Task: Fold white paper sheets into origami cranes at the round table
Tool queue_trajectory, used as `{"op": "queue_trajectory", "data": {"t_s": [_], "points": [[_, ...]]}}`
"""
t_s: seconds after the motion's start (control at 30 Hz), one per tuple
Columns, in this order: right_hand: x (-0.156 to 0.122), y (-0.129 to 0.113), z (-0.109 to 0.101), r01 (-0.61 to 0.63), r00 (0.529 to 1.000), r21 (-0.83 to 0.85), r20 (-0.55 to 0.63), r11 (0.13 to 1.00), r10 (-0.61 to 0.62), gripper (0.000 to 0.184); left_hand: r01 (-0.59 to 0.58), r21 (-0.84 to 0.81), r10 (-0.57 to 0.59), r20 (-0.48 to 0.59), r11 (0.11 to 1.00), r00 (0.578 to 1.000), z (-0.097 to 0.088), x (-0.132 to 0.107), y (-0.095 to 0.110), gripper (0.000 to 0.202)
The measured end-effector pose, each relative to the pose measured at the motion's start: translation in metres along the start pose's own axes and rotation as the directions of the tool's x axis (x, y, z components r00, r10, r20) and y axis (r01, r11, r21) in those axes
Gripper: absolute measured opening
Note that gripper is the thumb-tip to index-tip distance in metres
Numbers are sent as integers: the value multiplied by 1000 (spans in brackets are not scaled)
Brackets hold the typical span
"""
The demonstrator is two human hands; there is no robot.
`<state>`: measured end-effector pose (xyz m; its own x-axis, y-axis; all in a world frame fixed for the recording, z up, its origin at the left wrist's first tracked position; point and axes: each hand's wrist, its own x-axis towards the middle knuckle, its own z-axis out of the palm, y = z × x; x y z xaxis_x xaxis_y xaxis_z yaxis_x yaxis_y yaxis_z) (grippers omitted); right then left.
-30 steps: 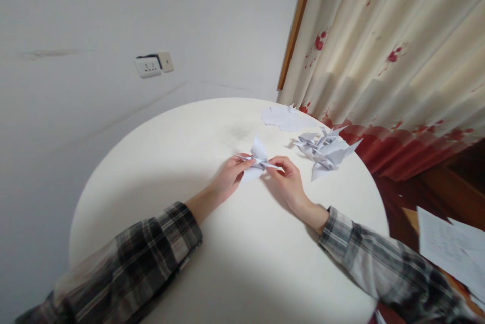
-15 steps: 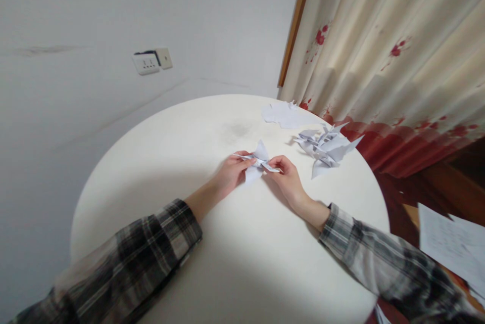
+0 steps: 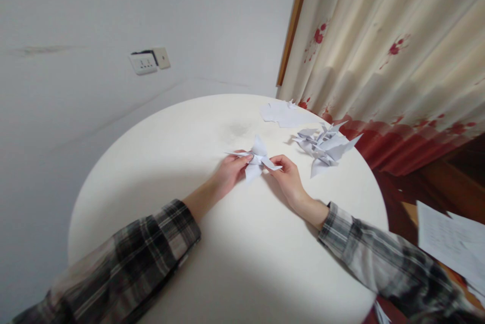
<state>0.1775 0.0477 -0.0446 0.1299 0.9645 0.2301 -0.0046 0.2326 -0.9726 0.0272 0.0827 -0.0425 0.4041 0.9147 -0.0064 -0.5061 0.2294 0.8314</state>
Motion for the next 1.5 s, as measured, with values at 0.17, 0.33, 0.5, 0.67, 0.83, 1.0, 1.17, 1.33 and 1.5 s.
{"op": "queue_trajectory", "data": {"t_s": [0.17,0.33,0.5,0.67,0.83,1.0,1.17,1.33,1.5], "points": [[-1,-1,-1,38,999,16,-5,999,-38,9,-2,69,1,17,998,1000,-4,0,-2,24],[0,-1,0,46,999,79,-5,996,-46,11,18,106,-20,17,994,1000,-7,3,-4,30],[-1,-2,1,35,999,141,-25,989,-32,11,36,49,-35,-23,998,999,-5,3,-3,23],[-1,-4,3,7,999,164,-33,986,-1,11,41,47,-37,-79,998,996,-4,2,-4,19],[-2,-7,2,2,1000,197,27,980,-8,7,9,87,-3,-67,996,998,-3,1,-2,23],[0,-7,-1,-18,999,194,-29,981,24,11,-17,122,18,-11,992,1000,2,-3,3,28],[1,-7,-1,5,1000,205,-7,979,-3,23,-20,156,11,55,988,998,-3,1,-3,34],[-1,-9,3,-97,992,182,96,978,80,20,-67,113,64,35,991,997,-11,7,-9,29],[-1,-6,3,-126,987,186,126,974,104,18,-18,114,24,-48,993,999,-10,3,-5,47]]}}
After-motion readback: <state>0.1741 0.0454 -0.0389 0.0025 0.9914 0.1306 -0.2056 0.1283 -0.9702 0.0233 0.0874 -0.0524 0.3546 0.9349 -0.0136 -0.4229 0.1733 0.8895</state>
